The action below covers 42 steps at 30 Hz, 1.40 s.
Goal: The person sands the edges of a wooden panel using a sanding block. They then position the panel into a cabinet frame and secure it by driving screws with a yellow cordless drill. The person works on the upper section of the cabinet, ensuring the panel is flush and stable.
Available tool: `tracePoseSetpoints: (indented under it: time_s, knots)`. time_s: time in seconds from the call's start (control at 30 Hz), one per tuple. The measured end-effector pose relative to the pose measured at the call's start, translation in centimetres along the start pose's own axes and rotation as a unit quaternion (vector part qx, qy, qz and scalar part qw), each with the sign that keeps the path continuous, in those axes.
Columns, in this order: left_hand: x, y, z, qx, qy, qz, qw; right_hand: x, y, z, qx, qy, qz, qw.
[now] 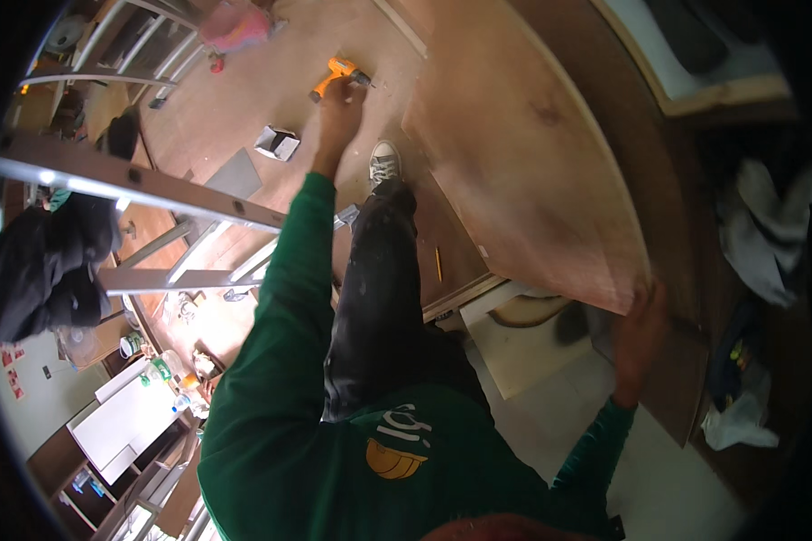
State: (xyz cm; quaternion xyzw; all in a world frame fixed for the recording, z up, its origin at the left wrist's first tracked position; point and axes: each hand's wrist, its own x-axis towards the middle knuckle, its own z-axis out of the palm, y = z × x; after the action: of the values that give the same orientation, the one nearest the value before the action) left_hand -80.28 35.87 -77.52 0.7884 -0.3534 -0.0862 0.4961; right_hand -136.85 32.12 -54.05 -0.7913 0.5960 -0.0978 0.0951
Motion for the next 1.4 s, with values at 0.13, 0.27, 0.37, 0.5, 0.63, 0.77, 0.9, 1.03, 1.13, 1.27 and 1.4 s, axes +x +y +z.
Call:
tracePoseSetpoints:
  time_s: [0.13,0.27,0.37,0.5,0.63,0.77,0.9,1.03,1.13,1.27,1.4]
  knots:
    - [4.8,-20.0,0.7,0.186,-0.063,-0.16,0.967,3.4,-0.4,-0.1,-0.125,-0.006,0.026,0.992]
    - [10.7,-27.7,2.7,0.314,-0.146,-0.184,0.92,4.3,-0.4,0.8,-0.2,-0.015,0.101,0.974]
    - [13.7,-31.9,5.2,0.358,-0.153,-0.157,0.908,4.7,0.8,0.1,-0.31,-0.06,0.102,0.943]
    - [16.3,-39.3,7.5,0.44,-0.125,-0.11,0.883,7.0,-0.3,-0.5,-0.378,-0.126,0.179,0.9]
    - [18.3,-42.1,8.9,0.424,-0.2,-0.168,0.867,7.0,0.8,-1.0,-0.415,-0.147,0.111,0.891]
    - [17.5,-41.7,9.8,0.398,-0.298,-0.214,0.841,6.1,1.5,-0.9,-0.395,-0.109,0.141,0.901]
    - [13.2,-39.3,10.4,-0.112,-0.169,-0.444,0.873,5.1,3.3,0.6,-0.318,-0.034,0.124,0.939]
    - [6.4,-35.1,5.1,-0.33,-0.298,-0.431,0.785,4.8,3.8,1.3,-0.267,0.027,0.136,0.954]
    - [1.7,-23.0,2.8,-0.424,-0.164,-0.502,0.736,4.3,-0.5,1.3,-0.17,0.111,0.224,0.953]
    - [-3.5,-4.9,-5.6,-0.514,-0.238,-0.377,0.733,0.8,-0.3,1.1,-0.038,0.105,0.152,0.982]
    - [-10.7,14.8,-8.6,-0.575,-0.395,-0.281,0.659,-3.5,-3.7,1.7,0.333,-0.021,0.074,0.94]
